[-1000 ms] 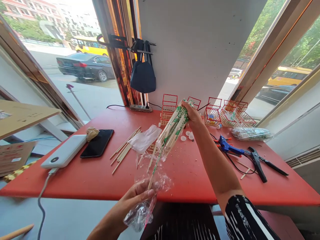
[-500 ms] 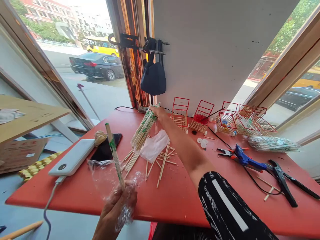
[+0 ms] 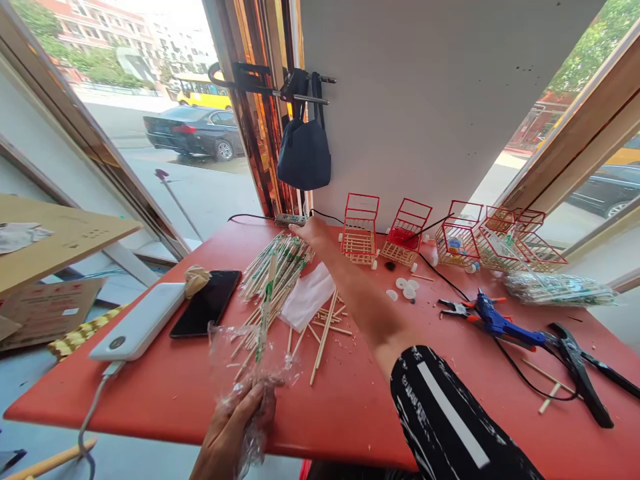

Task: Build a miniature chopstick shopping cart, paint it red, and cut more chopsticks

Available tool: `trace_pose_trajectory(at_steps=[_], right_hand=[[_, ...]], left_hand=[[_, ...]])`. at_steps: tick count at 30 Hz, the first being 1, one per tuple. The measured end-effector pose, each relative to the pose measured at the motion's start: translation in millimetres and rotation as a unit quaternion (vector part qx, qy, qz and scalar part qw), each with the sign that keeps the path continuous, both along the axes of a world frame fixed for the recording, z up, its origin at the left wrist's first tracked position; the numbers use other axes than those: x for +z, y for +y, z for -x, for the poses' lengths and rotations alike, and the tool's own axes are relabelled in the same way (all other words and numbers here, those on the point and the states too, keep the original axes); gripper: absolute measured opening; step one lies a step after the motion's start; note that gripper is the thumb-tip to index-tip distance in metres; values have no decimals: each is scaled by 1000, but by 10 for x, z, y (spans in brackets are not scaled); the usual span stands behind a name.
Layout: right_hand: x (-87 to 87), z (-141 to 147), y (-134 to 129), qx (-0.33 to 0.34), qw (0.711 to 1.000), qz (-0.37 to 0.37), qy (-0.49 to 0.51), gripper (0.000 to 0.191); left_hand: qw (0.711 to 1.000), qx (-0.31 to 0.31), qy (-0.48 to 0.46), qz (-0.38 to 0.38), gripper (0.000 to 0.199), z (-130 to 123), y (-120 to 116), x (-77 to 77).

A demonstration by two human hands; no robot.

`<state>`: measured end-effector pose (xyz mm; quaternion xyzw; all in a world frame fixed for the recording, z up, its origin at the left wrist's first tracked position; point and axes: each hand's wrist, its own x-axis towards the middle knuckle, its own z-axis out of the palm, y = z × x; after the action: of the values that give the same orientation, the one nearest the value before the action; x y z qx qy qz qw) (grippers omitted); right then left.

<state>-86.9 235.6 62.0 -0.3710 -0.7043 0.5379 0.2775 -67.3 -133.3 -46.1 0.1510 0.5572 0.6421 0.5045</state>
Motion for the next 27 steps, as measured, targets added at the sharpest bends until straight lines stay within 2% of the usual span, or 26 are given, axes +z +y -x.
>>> trace_pose_trajectory(at_steps=[3, 6, 8, 9, 11, 13, 15, 16, 18, 20, 22, 24, 27], right_hand=[[102, -342, -264, 7, 1000, 20, 10, 37], [132, -855, -718, 133, 982, 105, 79, 49], [103, -1214, -1019, 191, 969, 129, 89, 50], [87, -1383, -1131, 190, 969, 128, 97, 47], [89, -1699, -1231, 123, 978, 118, 121, 43], [166, -2019, -1169, -8, 981, 95, 168, 40], [302, -2368, -1032, -156, 958, 67, 231, 38], [372, -2546, -975, -199, 947, 55, 245, 39], [464, -2872, -941, -224, 940, 38, 256, 40], [456, -3117, -1016, -211, 945, 51, 246, 43], [350, -3272, -1151, -202, 949, 83, 227, 47], [190, -3362, -1292, -194, 948, 109, 229, 52], [-40, -3435, -1495, -183, 942, 116, 255, 58]], left_hand=[[999, -17, 43, -16, 44, -62, 73, 80], [997, -64, 26, -29, 50, -193, 188, 182], [996, -85, 12, -38, 50, -320, 265, 221], [994, -100, 6, -41, 51, -389, 296, 227], [989, -140, -8, -40, 53, -523, 336, 211], [983, -178, -18, -38, 55, -629, 356, 184], [979, -198, -25, -40, 57, -691, 384, 185], [978, -199, -30, -45, 57, -707, 413, 207], [979, -191, -38, -63, 59, -722, 513, 307], [978, -187, -49, -76, 62, -739, 661, 472], [972, -214, -79, -56, 60, -778, 833, 664], [971, -210, -113, -6, 53, -841, 1000, 826], [974, -194, -119, 18, 33, -978, 1218, 921]])
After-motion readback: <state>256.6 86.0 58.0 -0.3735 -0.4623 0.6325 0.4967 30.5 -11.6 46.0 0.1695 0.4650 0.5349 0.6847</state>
